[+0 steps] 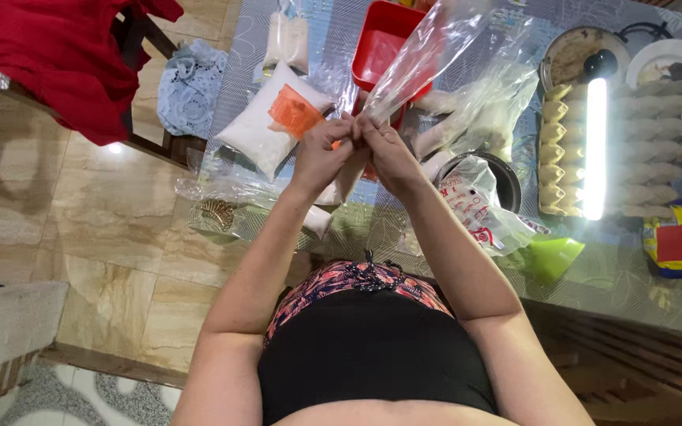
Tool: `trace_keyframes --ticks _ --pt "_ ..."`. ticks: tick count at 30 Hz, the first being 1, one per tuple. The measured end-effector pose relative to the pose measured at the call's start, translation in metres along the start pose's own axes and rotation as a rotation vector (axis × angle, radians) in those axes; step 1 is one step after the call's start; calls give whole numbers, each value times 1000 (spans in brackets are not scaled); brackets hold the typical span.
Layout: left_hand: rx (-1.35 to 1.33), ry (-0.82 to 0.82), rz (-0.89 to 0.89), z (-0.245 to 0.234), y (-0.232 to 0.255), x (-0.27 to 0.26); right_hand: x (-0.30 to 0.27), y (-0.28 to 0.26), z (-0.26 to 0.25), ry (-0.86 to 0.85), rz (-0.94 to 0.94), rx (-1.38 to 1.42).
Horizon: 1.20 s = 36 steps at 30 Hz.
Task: The person scoops a white powder from a red container into small plastic bags using a spoon, then ties each bag shut by hand. The filled bags are placed on the table next to other filled bags.
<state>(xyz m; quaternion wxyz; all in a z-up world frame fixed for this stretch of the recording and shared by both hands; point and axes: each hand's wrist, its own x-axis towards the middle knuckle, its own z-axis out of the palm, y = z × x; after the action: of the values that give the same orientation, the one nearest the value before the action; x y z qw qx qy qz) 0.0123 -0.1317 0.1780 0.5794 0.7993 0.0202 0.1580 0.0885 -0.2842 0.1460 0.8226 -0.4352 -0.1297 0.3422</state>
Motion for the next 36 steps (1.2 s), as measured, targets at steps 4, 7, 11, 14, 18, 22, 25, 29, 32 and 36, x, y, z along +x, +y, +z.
trace_keyframes --ticks 4,7,11,14,18,22,25,29,32,36 --pt "221 -33 99 -8 22 9 -3 -19 11 -80 -3 16" --pt "268 -58 95 -13 38 6 -24 -57 2 167 -88 -382" --pt "-74 -299 20 -11 58 2 -34 -102 -39 -16 -254 -92" --pt "-113 -365 233 13 70 8 -29 -88 -55 -85 -461 -213" --pt "-275 -169 248 42 66 32 -25 -4 -15 363 -673 -1093" --pt "202 46 318 17 8 47 -37 59 15 -208 143 614" --pt "300 31 121 0 -56 27 -42 61 -16 42 109 -23" --pt "-315 -261 -256 24 -124 -14 -45 58 -89 273 300 95" --pt "-272 -417 -111 50 -148 -35 -43 74 -122 255 341 197" --pt "476 -474 -10 72 -142 -54 -49 75 -126 323 264 -220"
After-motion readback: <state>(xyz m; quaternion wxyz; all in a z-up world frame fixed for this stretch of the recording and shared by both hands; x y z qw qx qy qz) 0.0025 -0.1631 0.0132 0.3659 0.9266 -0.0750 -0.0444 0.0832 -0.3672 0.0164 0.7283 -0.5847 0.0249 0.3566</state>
